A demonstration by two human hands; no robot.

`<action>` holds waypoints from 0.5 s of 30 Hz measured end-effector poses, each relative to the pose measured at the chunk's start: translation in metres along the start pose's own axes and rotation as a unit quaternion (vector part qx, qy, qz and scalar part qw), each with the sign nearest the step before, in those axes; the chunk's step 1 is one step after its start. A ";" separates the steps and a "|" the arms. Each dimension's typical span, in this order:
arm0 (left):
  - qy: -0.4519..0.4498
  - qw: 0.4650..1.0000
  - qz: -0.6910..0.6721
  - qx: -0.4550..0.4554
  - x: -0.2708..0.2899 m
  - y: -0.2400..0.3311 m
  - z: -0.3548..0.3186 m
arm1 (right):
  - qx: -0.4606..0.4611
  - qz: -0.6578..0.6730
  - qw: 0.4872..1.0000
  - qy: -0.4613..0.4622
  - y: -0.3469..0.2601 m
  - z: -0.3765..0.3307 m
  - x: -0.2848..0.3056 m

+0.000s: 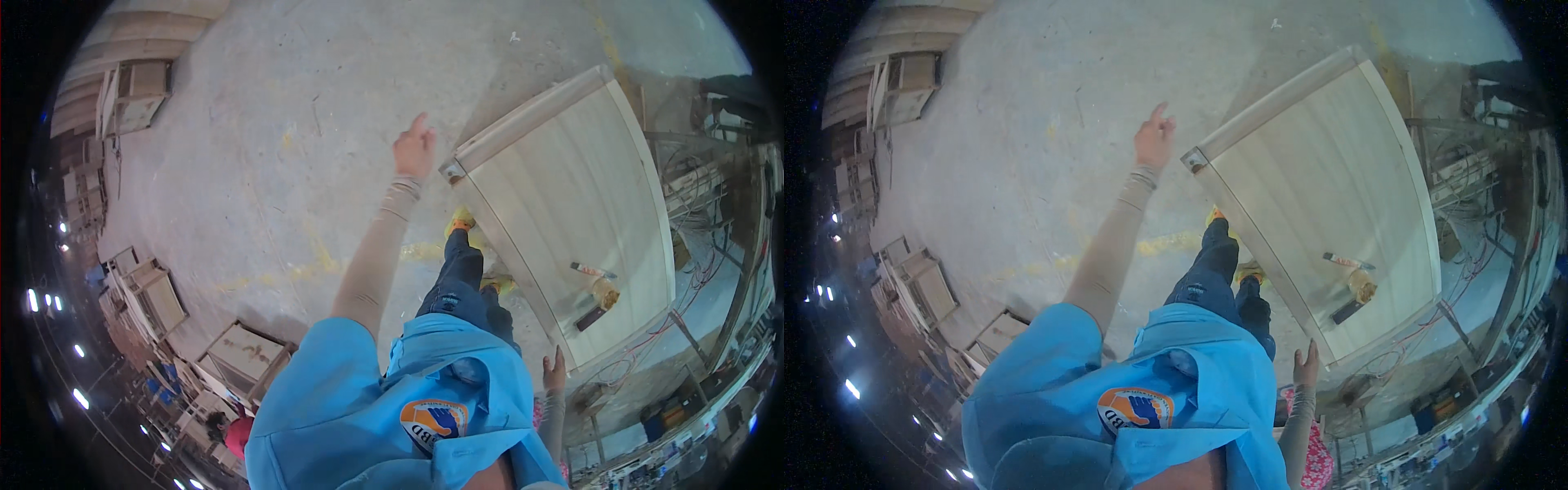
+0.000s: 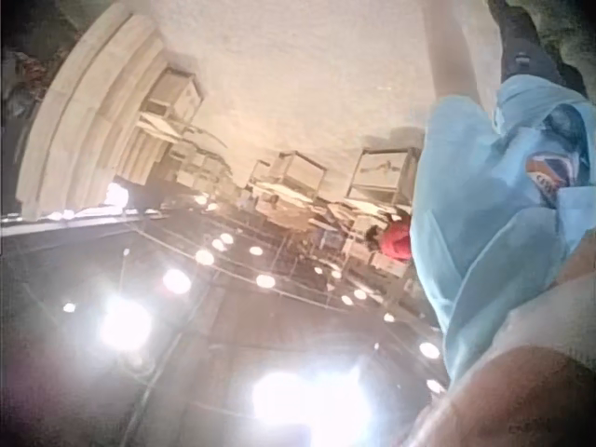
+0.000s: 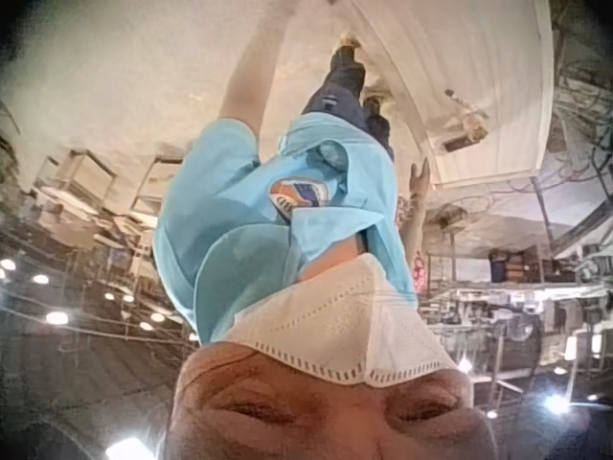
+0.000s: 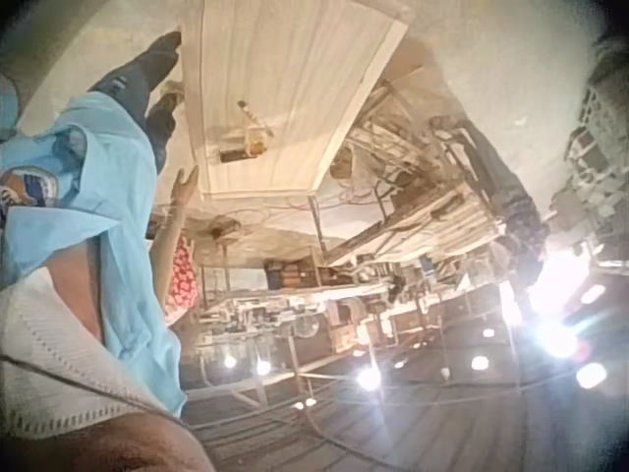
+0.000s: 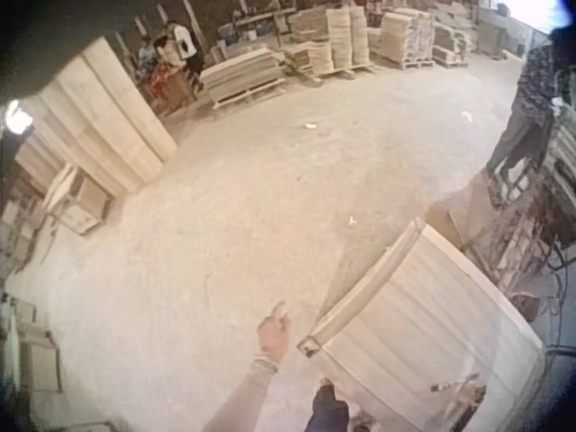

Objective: The person moves around a workshop, picks up a wooden drawer front, and places it on a wooden cabinet frame. They then pick up a sanding block and a scraper, walk to another cabinet, and place the drawer front on it. The person continues to move between cabinets, handling drawer fronts and tools.

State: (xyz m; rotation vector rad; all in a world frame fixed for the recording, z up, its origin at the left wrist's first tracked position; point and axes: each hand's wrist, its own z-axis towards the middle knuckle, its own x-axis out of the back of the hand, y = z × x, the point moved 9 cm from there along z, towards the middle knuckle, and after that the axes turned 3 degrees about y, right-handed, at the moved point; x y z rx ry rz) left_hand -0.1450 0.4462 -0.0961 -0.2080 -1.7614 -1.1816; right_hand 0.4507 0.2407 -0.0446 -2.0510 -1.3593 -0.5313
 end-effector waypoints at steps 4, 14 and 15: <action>0.028 0.991 0.040 -0.127 -0.021 0.093 -0.024 | 0.086 -0.015 0.996 -0.033 -0.106 0.023 0.018; -0.068 0.951 0.025 -0.302 -0.074 0.162 -0.067 | 0.239 -0.130 0.962 -0.039 -0.263 0.096 0.044; -0.068 0.952 0.020 -0.297 -0.074 0.162 -0.066 | 0.222 -0.142 0.963 -0.048 -0.265 0.103 0.045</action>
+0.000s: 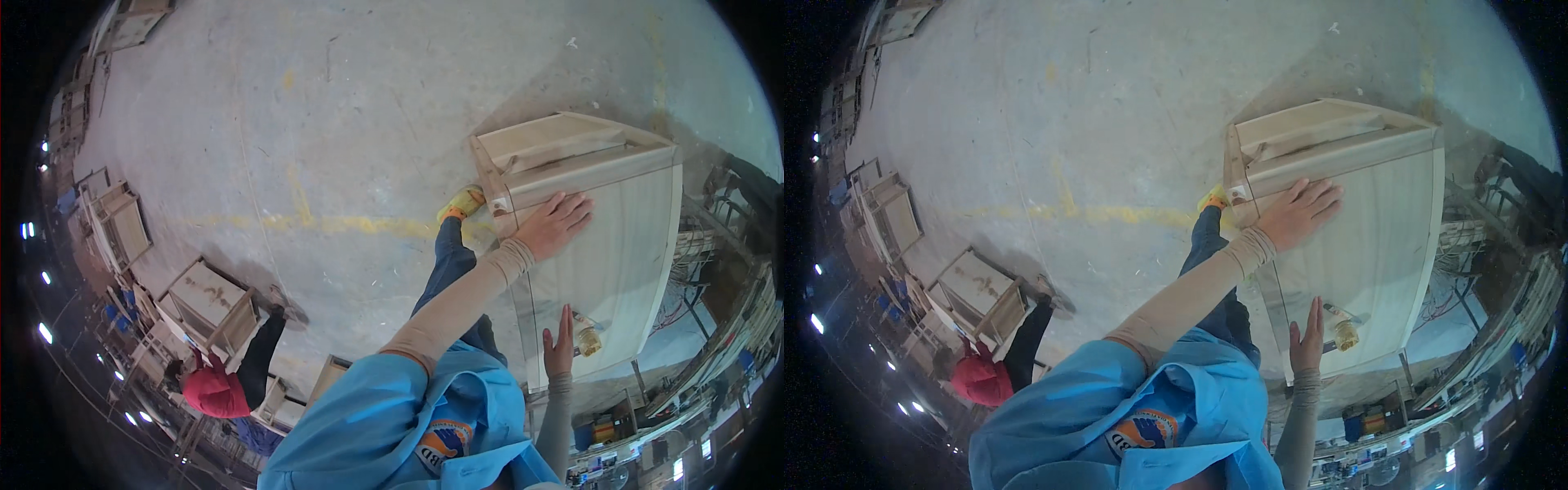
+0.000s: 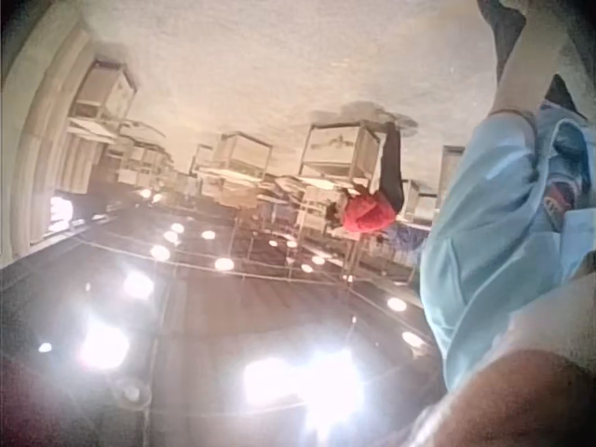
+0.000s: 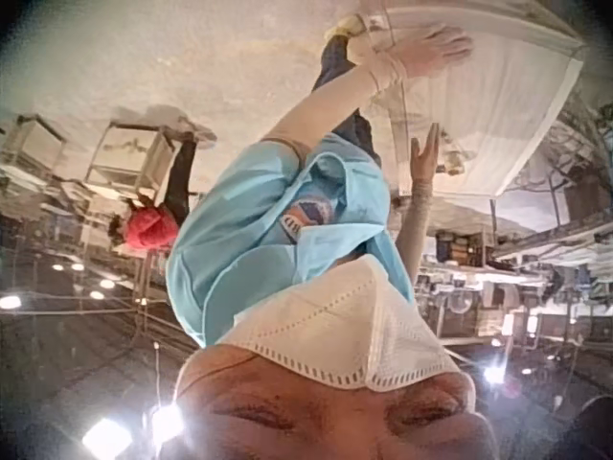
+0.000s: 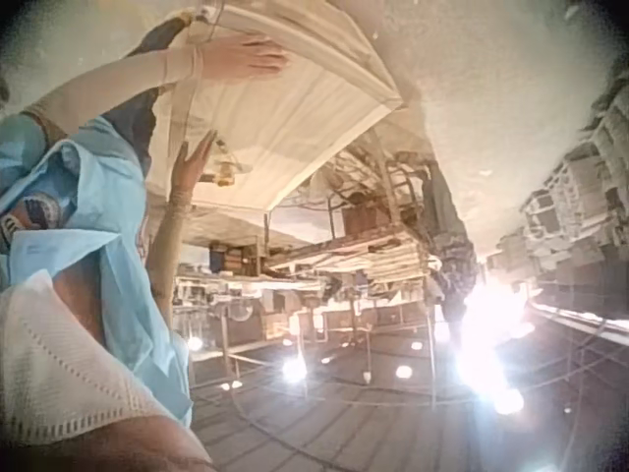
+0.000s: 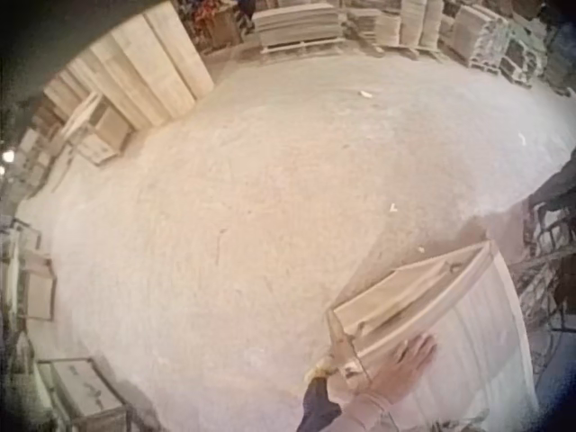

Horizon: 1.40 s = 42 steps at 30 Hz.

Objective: The person moves around a workshop, picks up a wooden drawer front, and places it on a wooden cabinet frame. They then pick up a sanding block and a scraper, walk to another cabinet, and place the drawer front on it. The person continues to move between cabinets, handling drawer fronts and tools.

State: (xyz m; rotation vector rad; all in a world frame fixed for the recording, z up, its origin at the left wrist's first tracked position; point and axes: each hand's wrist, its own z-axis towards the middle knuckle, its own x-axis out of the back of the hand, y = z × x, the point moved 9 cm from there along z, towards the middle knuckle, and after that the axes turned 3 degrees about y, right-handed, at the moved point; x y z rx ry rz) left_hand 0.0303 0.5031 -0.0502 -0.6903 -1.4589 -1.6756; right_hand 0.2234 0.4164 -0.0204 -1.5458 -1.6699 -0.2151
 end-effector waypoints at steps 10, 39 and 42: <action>0.016 1.000 0.002 0.008 -0.001 -0.001 0.003 | 0.044 0.017 0.998 -0.028 -0.018 0.023 -0.011; -0.179 0.982 0.054 0.008 -0.028 0.023 0.021 | -0.170 0.100 0.889 0.413 0.066 0.108 0.133; -0.249 0.963 -0.091 -0.052 -0.017 0.020 0.030 | -0.267 0.108 0.821 0.492 0.092 0.154 0.158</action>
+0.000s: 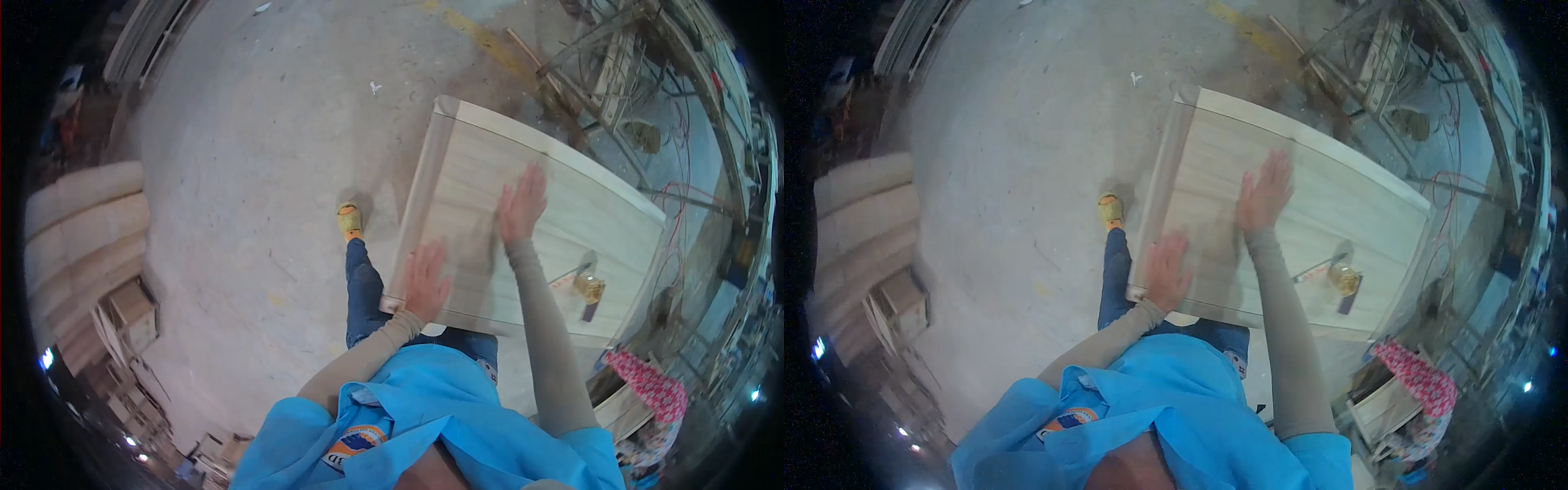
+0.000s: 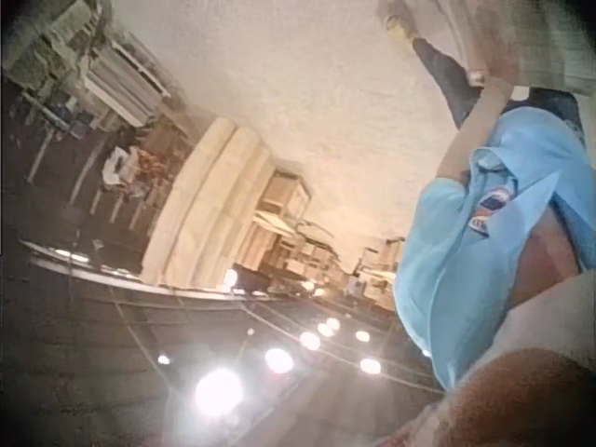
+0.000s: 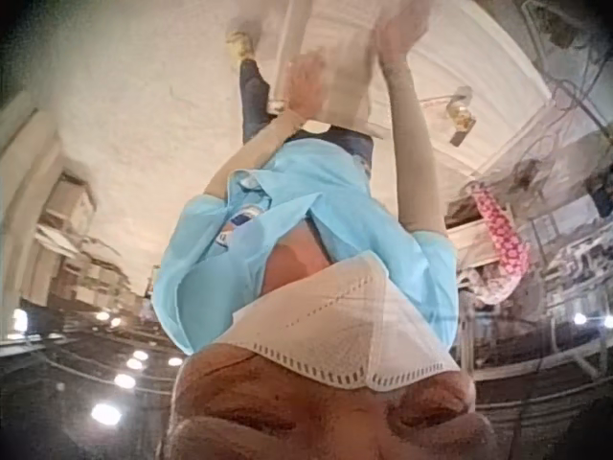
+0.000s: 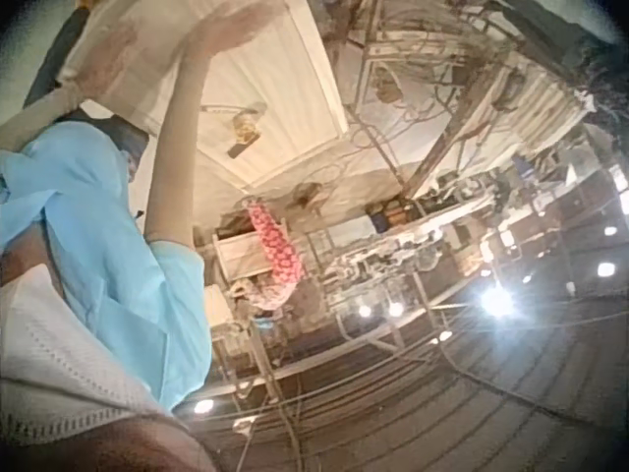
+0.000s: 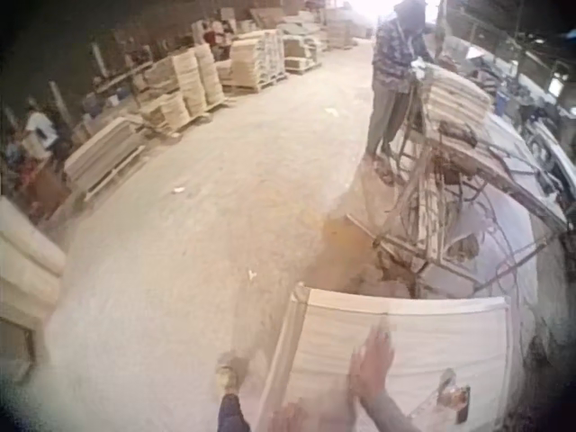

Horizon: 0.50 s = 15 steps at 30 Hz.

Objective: The person moves around a workshop, picks up a wooden drawer front, and places it on a wooden cabinet frame. They then pick up a sanding block and a scraper, walk to another cabinet, and place the drawer front on it. The person continues to move between cabinets, handling drawer fronts and tools.

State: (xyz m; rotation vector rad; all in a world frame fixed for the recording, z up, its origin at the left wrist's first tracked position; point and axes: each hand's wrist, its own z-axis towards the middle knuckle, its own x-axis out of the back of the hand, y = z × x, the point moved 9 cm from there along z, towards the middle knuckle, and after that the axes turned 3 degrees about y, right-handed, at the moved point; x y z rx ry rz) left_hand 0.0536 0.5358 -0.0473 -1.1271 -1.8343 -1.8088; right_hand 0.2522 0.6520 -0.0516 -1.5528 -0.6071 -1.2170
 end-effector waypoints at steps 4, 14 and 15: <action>-0.003 0.977 0.036 -0.211 0.054 -0.049 0.022 | -0.160 -0.129 0.973 0.103 -0.012 0.026 -0.035; -0.226 0.956 0.186 0.006 0.222 -0.270 0.131 | -0.178 -0.217 0.953 0.114 -0.049 0.032 -0.036; -0.230 0.958 0.173 -0.009 0.218 -0.273 0.136 | -0.177 -0.218 0.953 0.113 -0.048 0.031 -0.036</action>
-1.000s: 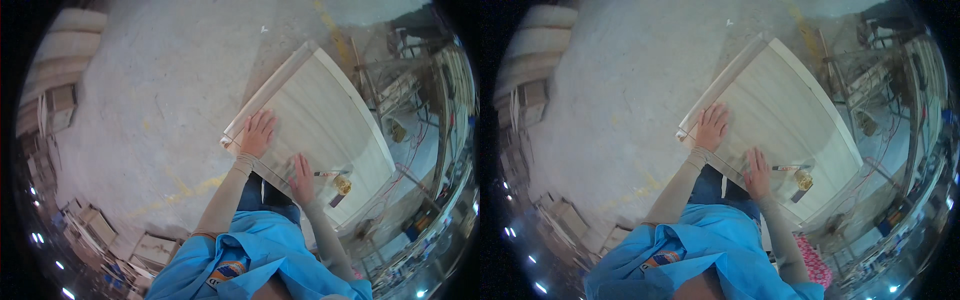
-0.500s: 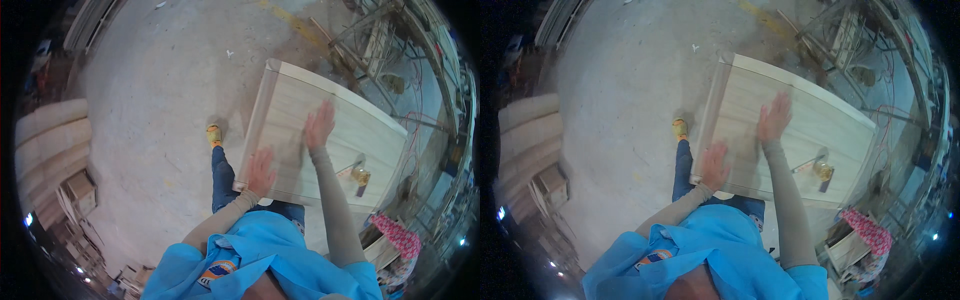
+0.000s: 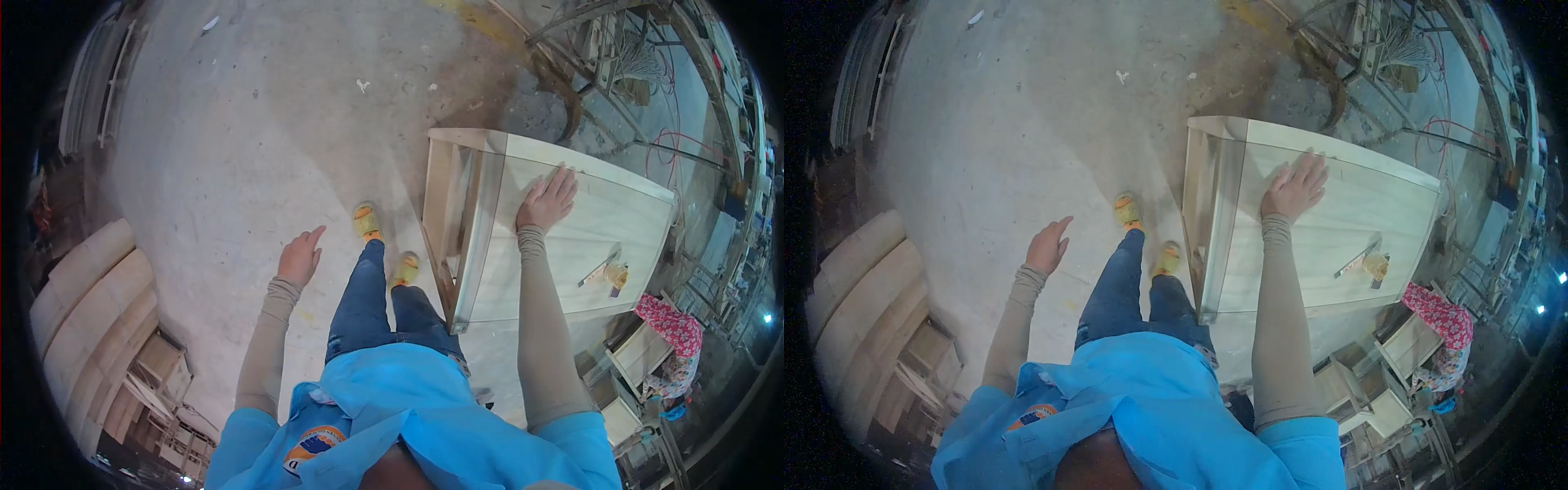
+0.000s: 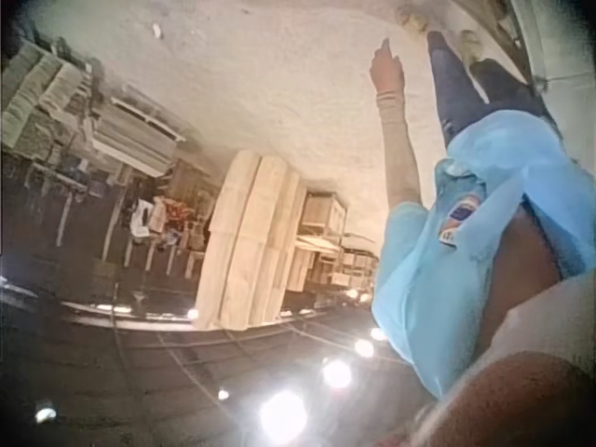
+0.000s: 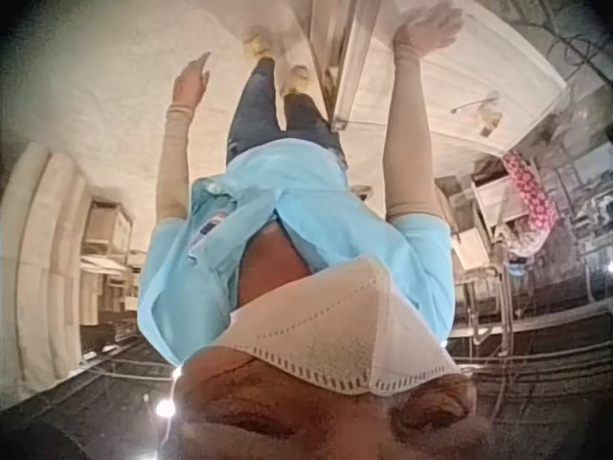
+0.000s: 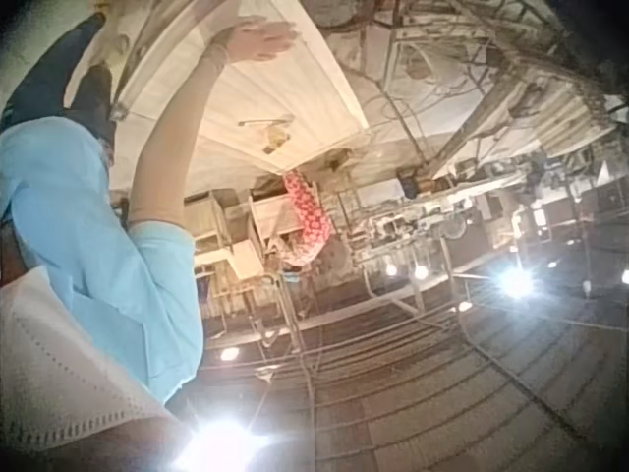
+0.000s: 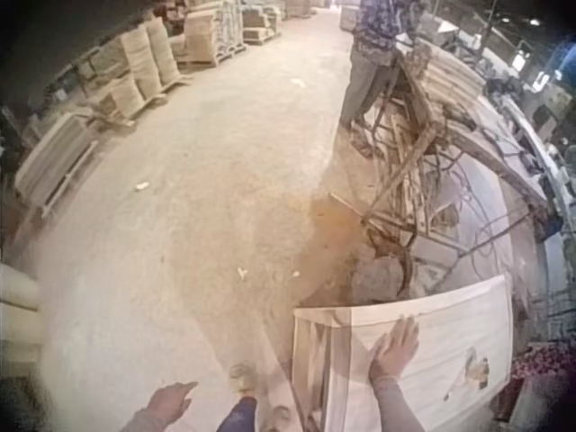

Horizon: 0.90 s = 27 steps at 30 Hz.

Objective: The person moves around a workshop, picks up a wooden drawer front, and places it on a wooden cabinet frame. They then pick up a sanding block and a scraper, walk to another cabinet, and place the drawer front on it. The person continues to move between cabinets, handling drawer fronts and tools.

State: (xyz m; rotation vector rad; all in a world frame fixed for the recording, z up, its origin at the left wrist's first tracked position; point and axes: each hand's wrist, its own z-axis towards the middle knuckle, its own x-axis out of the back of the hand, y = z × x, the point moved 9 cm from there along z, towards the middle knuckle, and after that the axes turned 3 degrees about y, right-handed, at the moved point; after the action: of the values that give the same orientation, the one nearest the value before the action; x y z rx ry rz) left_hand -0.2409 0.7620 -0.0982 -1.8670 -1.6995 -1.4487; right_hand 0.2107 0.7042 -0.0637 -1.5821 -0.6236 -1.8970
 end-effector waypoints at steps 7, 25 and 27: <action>-0.086 0.988 -0.079 -0.102 -0.002 0.068 0.053 | -0.014 0.040 0.999 -0.019 -0.003 0.007 0.001; -0.144 0.986 -0.041 -0.069 0.073 0.051 0.221 | -0.026 0.072 0.992 -0.103 0.005 0.021 -0.010; -0.155 0.986 -0.042 -0.053 0.078 0.052 0.238 | -0.028 0.071 0.991 -0.109 0.005 0.022 -0.016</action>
State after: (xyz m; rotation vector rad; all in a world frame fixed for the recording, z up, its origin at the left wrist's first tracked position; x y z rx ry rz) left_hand -0.0907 0.9669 -0.1319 -2.1990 -1.8908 -1.3608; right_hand 0.2317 0.7172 -0.0750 -1.8344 -0.5360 -1.6652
